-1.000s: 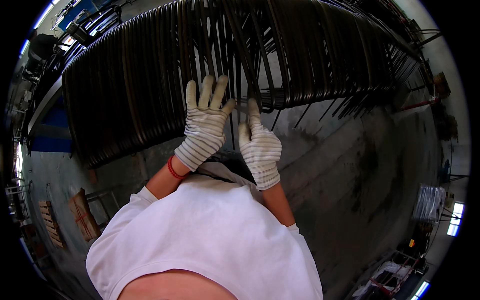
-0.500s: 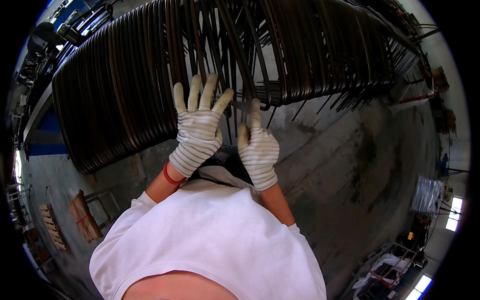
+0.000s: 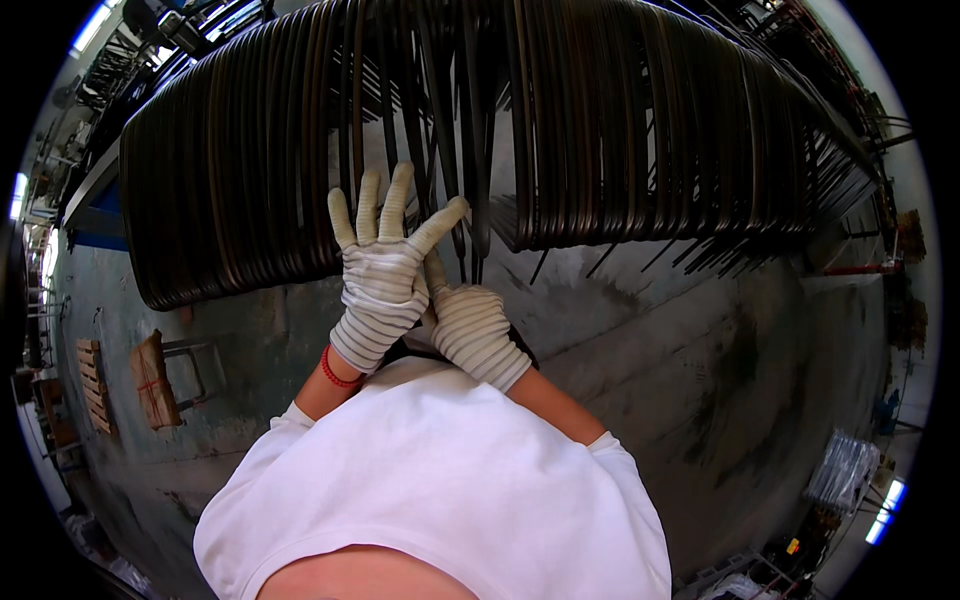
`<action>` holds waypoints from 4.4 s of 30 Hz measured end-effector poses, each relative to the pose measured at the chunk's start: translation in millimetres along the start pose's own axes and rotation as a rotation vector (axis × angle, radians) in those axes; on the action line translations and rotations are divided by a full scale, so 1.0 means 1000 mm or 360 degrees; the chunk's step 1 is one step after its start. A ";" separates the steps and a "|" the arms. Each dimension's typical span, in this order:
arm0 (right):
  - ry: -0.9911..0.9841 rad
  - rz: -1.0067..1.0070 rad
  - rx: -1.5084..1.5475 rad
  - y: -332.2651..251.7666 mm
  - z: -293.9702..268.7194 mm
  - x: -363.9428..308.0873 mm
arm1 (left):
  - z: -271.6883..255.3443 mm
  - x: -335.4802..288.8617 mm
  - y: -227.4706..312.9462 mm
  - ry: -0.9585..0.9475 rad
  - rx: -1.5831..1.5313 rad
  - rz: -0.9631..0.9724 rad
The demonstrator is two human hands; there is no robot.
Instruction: The person uses gloved hands to manipulate and align multiple dark metal chair frames stacked on a rack. They repeatedly adjust the position of the frames, ensuring they are properly aligned and secured within the stack.
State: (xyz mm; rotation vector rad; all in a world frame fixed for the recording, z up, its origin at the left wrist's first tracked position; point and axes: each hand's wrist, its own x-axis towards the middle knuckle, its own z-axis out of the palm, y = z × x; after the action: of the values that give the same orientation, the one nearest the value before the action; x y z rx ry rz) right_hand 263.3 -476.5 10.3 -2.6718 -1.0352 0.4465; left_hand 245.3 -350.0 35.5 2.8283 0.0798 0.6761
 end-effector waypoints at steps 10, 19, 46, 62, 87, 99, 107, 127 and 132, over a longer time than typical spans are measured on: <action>0.0721 -0.0372 0.0706 0.033 -0.049 -0.022 | 0.006 0.003 0.012 0.0001 0.0153 -0.0109; 0.0933 -0.0182 0.0579 0.037 -0.053 -0.017 | 0.020 0.003 0.013 -0.0029 0.0138 -0.0128; 0.0697 0.0207 0.0713 0.083 0.048 0.008 | 0.033 0.021 0.042 0.0077 -0.0068 0.0233; 0.1130 0.0175 0.0604 0.065 -0.016 -0.028 | 0.052 0.018 0.036 0.0084 0.0063 0.0234; 0.0650 0.0448 0.0246 0.083 0.026 -0.010 | 0.047 0.025 0.054 0.0176 -0.0073 0.0314; 0.1217 0.0352 0.0803 0.080 0.001 -0.039 | 0.064 0.018 0.052 0.0052 0.0097 0.0333; 0.1177 0.0367 0.0334 0.075 -0.009 -0.026 | 0.057 0.021 0.050 -0.0013 -0.0086 0.0375; 0.1364 0.0351 0.0578 0.094 0.014 -0.028 | 0.061 0.028 0.068 0.0057 0.0023 0.0355; 0.1390 0.0440 0.1118 0.084 -0.018 -0.042 | 0.066 0.028 0.066 0.0098 0.0059 0.0398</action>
State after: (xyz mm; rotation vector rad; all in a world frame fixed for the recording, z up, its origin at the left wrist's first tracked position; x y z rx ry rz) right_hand 292.2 -567.9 7.0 -1.9942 -0.1834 -0.2773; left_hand 299.9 -425.1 5.6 2.8806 -0.2583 0.8207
